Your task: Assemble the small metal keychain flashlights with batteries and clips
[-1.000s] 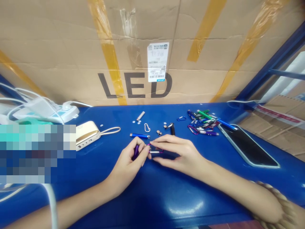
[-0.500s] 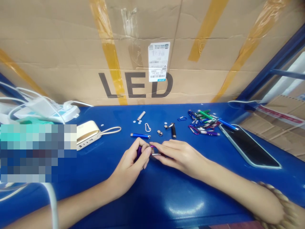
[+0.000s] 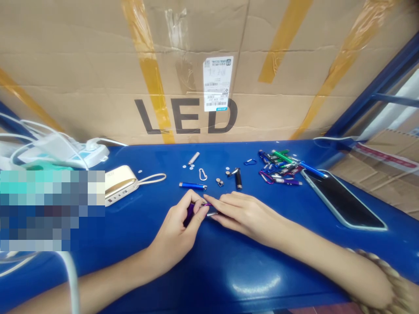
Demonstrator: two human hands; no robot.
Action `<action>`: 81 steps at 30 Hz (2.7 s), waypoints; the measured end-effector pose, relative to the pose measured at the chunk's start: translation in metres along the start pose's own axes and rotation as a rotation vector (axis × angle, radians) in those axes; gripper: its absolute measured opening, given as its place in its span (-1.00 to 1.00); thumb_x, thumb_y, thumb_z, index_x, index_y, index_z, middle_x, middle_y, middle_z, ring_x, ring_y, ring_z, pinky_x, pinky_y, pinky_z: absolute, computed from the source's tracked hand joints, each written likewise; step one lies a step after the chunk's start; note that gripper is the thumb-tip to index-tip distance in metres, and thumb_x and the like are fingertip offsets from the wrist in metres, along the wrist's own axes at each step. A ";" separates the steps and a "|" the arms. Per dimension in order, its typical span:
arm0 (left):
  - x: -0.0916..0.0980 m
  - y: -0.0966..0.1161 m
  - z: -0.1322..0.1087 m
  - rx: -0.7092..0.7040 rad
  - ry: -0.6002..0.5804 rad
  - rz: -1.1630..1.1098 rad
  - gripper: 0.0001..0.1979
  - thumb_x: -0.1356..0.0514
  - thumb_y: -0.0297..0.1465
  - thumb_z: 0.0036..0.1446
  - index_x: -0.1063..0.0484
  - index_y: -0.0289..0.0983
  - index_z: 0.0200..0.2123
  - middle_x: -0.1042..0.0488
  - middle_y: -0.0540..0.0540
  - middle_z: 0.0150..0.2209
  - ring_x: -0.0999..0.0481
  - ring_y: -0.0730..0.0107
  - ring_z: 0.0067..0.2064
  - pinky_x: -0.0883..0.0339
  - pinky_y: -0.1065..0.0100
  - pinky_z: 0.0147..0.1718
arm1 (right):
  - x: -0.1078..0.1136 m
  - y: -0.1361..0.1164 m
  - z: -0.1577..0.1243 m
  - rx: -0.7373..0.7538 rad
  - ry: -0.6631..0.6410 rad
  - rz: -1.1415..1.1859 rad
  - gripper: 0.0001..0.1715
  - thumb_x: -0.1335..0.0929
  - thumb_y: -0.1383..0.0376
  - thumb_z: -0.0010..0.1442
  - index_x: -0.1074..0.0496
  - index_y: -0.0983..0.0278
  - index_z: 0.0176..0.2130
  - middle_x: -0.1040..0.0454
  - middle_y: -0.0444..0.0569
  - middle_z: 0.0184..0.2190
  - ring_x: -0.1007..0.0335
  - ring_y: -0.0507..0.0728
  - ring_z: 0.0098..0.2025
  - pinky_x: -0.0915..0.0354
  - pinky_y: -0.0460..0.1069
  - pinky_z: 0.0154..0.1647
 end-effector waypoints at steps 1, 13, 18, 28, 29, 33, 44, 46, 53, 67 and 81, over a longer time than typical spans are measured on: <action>0.000 0.000 0.000 -0.014 -0.005 0.017 -0.73 0.00 -0.33 0.21 0.00 -0.22 -0.51 -0.12 0.12 -0.52 -0.13 0.54 -0.47 -0.10 0.43 -0.42 | -0.001 0.000 0.000 0.004 0.002 -0.009 -0.61 -0.16 0.27 0.32 -0.35 0.49 -0.03 -0.42 -0.04 -0.47 -0.33 0.02 -0.47 -0.32 -0.08 -0.41; -0.001 0.006 -0.007 -0.171 0.009 0.093 -0.75 0.02 -0.38 0.22 -0.02 -0.21 -0.50 -0.09 0.11 -0.54 -0.12 0.53 -0.50 -0.10 0.45 -0.45 | -0.001 -0.007 0.000 0.060 0.228 -0.106 -0.75 -0.22 0.36 0.28 -0.40 0.50 -0.24 -0.34 -0.09 -0.59 -0.23 0.00 -0.57 -0.23 -0.09 -0.52; -0.002 0.006 -0.006 -0.141 0.055 0.062 -0.74 -0.01 -0.38 0.19 -0.01 -0.21 -0.52 -0.14 0.10 -0.54 -0.15 0.53 -0.49 -0.11 0.46 -0.45 | 0.003 -0.010 0.002 0.041 0.285 -0.086 -0.79 -0.21 0.42 0.27 -0.40 0.46 -0.28 -0.29 -0.14 -0.63 -0.16 -0.03 -0.59 -0.18 -0.10 -0.54; -0.002 0.007 -0.006 -0.063 0.088 0.042 -0.72 -0.04 -0.34 0.16 -0.01 -0.22 -0.54 -0.09 0.11 -0.56 -0.12 0.52 -0.49 -0.09 0.47 -0.47 | 0.001 -0.012 0.004 0.062 0.343 -0.202 -0.84 -0.22 0.46 0.23 -0.38 0.44 -0.27 -0.30 -0.15 -0.64 -0.18 -0.03 -0.60 -0.19 -0.09 -0.57; -0.002 0.007 -0.006 -0.071 0.088 0.046 -0.72 -0.04 -0.34 0.16 -0.01 -0.22 -0.54 -0.09 0.11 -0.57 -0.11 0.53 -0.50 -0.08 0.47 -0.48 | 0.001 -0.012 0.004 0.071 0.351 -0.206 -0.85 -0.22 0.45 0.24 -0.37 0.43 -0.27 -0.30 -0.16 -0.65 -0.17 -0.03 -0.61 -0.19 -0.09 -0.58; -0.003 0.007 -0.007 -0.097 0.089 0.069 -0.73 -0.04 -0.36 0.16 -0.02 -0.22 -0.54 -0.09 0.12 -0.58 -0.09 0.54 -0.53 -0.07 0.47 -0.50 | 0.001 -0.013 0.004 0.105 0.375 -0.247 -0.87 -0.23 0.45 0.22 -0.36 0.42 -0.25 -0.30 -0.17 -0.66 -0.16 -0.03 -0.63 -0.18 -0.09 -0.60; -0.003 0.005 -0.006 -0.105 0.037 -0.014 -0.80 0.01 -0.37 0.20 -0.03 -0.20 -0.47 -0.21 0.10 -0.46 -0.18 0.55 -0.48 -0.14 0.47 -0.44 | -0.001 -0.010 0.006 0.038 0.410 -0.177 -0.85 -0.23 0.46 0.22 -0.38 0.37 -0.28 -0.24 -0.19 -0.66 -0.15 -0.04 -0.62 -0.19 -0.10 -0.58; -0.003 0.006 -0.006 -0.123 0.045 -0.011 -0.80 0.00 -0.39 0.19 -0.02 -0.20 -0.47 -0.21 0.11 -0.47 -0.19 0.55 -0.48 -0.14 0.48 -0.44 | -0.002 -0.010 0.006 0.009 0.421 -0.127 -0.85 -0.23 0.45 0.23 -0.38 0.37 -0.32 -0.27 -0.17 -0.64 -0.15 -0.05 -0.61 -0.20 -0.11 -0.57; -0.003 0.008 -0.008 -0.087 0.119 0.065 -0.74 -0.09 -0.39 0.10 -0.02 -0.21 -0.53 -0.15 0.13 -0.58 -0.13 0.56 -0.55 -0.08 0.49 -0.54 | -0.007 -0.010 0.003 -0.011 0.450 -0.083 -0.83 -0.24 0.42 0.22 -0.41 0.35 -0.34 -0.29 -0.15 -0.64 -0.18 -0.04 -0.61 -0.22 -0.13 -0.57; -0.002 0.004 -0.006 -0.038 0.128 -0.126 -0.69 -0.13 -0.33 0.12 0.02 -0.20 -0.48 -0.32 0.08 -0.43 -0.19 0.57 -0.52 -0.13 0.45 -0.49 | -0.003 -0.006 0.005 -0.245 0.377 0.330 -0.75 -0.24 0.35 0.25 -0.44 0.40 -0.37 -0.31 -0.13 -0.63 -0.18 -0.06 -0.61 -0.20 -0.14 -0.59; -0.002 0.002 -0.003 -0.101 0.143 -0.088 -0.75 -0.09 -0.45 0.12 0.00 -0.20 -0.46 -0.37 0.06 -0.35 -0.27 0.57 -0.42 -0.18 0.44 -0.37 | -0.011 -0.002 0.001 -0.119 0.414 0.181 -0.84 -0.25 0.39 0.24 -0.41 0.40 -0.30 -0.29 -0.12 -0.57 -0.14 -0.06 -0.57 -0.17 -0.15 -0.56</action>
Point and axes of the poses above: each hand's wrist, its own z-axis towards the middle knuckle, its own x-axis out of the back of the hand, y = z × x, the point moved 2 cm from there along z, towards the middle knuckle
